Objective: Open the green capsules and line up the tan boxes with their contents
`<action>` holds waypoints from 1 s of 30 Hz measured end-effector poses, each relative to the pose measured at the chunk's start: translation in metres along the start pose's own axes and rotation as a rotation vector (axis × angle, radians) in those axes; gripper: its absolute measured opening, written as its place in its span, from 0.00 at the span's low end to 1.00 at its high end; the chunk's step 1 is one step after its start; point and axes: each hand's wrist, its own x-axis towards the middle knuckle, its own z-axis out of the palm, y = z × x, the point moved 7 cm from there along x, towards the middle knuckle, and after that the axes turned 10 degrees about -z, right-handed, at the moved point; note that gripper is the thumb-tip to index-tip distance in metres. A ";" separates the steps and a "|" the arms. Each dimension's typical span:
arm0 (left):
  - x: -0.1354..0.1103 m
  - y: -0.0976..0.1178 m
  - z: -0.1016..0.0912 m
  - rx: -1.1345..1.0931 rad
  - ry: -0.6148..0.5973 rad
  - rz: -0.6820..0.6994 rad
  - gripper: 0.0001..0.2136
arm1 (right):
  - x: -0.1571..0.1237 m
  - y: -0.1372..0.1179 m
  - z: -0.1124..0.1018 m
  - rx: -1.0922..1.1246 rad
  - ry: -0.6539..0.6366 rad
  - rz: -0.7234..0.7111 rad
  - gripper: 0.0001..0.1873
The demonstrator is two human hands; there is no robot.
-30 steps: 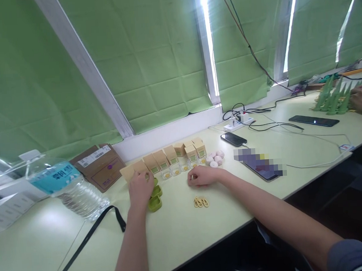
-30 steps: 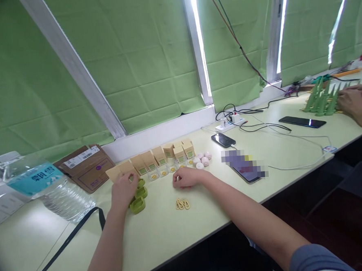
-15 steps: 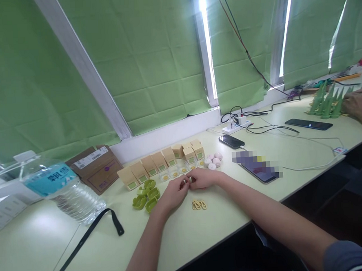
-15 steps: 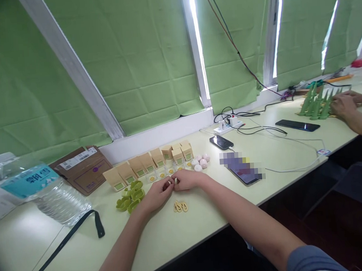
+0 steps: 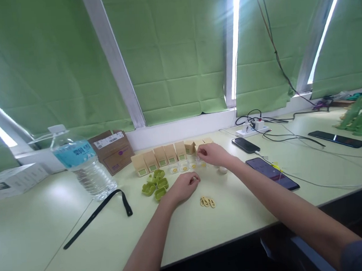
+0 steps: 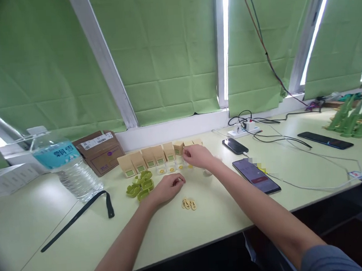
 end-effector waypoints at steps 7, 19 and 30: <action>0.000 -0.004 0.001 0.004 0.005 -0.017 0.11 | 0.075 0.020 0.021 -0.238 -0.130 0.031 0.11; 0.003 -0.008 0.001 0.009 0.018 0.015 0.12 | 0.125 0.032 0.077 -0.361 -0.216 0.077 0.19; -0.001 -0.005 0.000 0.005 0.003 0.013 0.12 | 0.123 0.039 0.034 -0.176 -0.016 0.082 0.16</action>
